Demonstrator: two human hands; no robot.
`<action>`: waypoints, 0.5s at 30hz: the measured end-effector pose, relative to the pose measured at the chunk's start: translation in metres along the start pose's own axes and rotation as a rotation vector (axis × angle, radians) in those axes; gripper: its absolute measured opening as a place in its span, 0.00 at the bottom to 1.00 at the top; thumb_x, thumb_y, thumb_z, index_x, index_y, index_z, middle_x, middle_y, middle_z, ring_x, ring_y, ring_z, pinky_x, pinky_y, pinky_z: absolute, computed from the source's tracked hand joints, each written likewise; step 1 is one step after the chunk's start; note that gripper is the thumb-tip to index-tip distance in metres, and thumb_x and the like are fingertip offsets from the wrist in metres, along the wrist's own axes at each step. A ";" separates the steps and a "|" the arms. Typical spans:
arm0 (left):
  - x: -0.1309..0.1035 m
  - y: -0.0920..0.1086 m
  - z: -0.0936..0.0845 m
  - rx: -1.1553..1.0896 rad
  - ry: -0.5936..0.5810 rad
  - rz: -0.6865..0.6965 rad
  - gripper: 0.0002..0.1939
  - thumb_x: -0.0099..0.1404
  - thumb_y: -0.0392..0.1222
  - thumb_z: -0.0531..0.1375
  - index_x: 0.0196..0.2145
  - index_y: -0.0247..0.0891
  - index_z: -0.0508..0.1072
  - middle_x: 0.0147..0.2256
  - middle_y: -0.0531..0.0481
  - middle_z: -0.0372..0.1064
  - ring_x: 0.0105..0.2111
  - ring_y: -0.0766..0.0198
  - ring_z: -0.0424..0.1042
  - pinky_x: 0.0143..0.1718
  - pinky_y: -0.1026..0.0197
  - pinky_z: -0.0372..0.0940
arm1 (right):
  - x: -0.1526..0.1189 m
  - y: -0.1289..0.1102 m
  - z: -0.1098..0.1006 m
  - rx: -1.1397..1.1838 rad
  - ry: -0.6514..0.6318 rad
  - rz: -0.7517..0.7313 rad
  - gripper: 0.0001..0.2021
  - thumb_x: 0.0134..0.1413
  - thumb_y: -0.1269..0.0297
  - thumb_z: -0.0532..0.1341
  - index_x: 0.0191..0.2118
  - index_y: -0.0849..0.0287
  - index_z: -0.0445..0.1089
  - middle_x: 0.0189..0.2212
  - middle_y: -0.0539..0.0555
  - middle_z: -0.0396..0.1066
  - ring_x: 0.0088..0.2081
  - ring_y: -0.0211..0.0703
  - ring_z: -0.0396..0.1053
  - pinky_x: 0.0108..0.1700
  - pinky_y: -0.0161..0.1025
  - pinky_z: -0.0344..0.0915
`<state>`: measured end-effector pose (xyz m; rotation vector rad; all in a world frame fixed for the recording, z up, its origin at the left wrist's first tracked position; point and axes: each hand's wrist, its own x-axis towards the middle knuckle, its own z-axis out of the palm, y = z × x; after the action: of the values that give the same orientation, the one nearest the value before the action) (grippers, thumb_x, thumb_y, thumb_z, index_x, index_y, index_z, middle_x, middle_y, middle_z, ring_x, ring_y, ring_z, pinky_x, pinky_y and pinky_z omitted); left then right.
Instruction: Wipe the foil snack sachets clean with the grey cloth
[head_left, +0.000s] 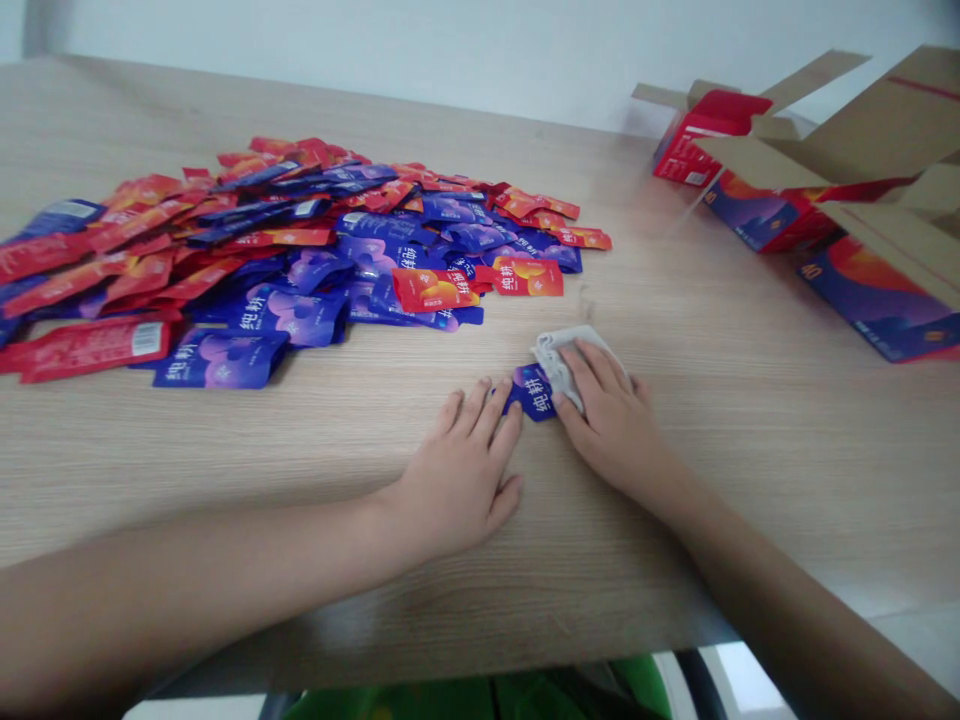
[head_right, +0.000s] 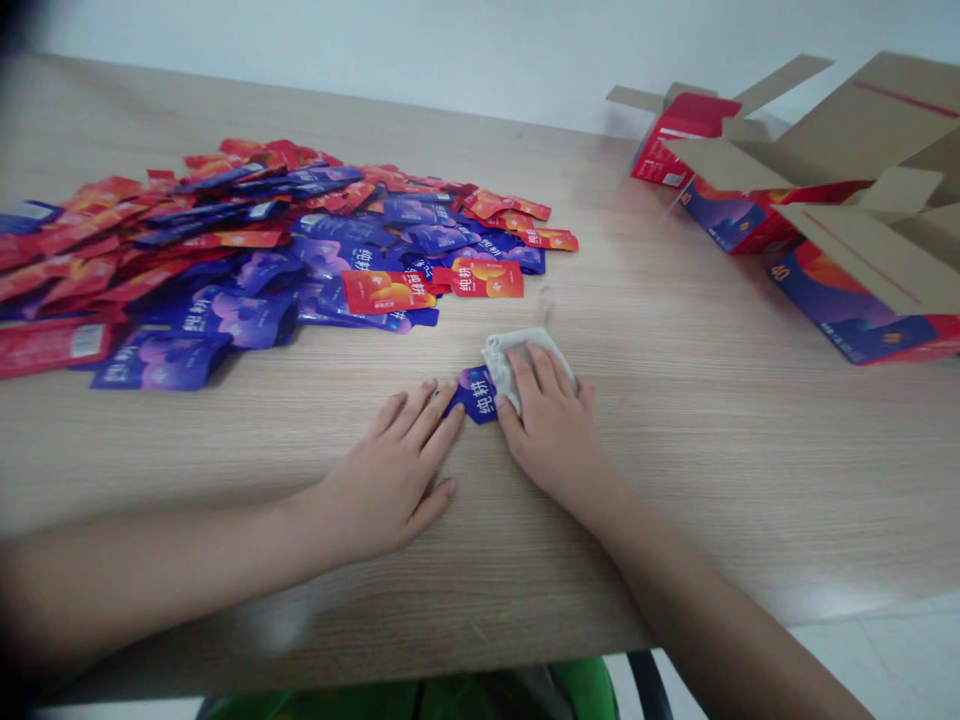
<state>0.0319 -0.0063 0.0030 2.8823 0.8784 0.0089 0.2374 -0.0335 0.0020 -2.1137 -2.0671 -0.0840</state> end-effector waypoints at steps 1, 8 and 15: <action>0.000 0.000 0.000 0.000 -0.002 0.000 0.36 0.69 0.52 0.49 0.67 0.25 0.51 0.68 0.29 0.36 0.68 0.36 0.40 0.63 0.37 0.44 | 0.001 0.003 0.001 -0.010 0.015 0.054 0.26 0.66 0.56 0.45 0.66 0.60 0.53 0.66 0.63 0.53 0.66 0.55 0.51 0.59 0.59 0.52; 0.000 -0.001 0.002 0.002 0.008 0.008 0.34 0.70 0.52 0.47 0.65 0.24 0.55 0.67 0.27 0.42 0.68 0.36 0.40 0.64 0.37 0.43 | -0.009 -0.024 0.002 -0.014 -0.005 -0.156 0.27 0.65 0.57 0.47 0.66 0.61 0.53 0.67 0.61 0.52 0.67 0.56 0.48 0.61 0.60 0.48; -0.001 -0.001 0.001 0.012 0.005 0.005 0.36 0.69 0.53 0.48 0.67 0.26 0.51 0.69 0.30 0.36 0.68 0.36 0.39 0.63 0.37 0.44 | 0.002 0.008 0.001 0.010 0.012 0.085 0.27 0.65 0.56 0.46 0.66 0.61 0.53 0.66 0.63 0.53 0.65 0.55 0.52 0.59 0.59 0.53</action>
<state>0.0306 -0.0064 0.0015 2.8970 0.8755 0.0105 0.2451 -0.0315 0.0011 -2.1859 -1.9638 -0.0744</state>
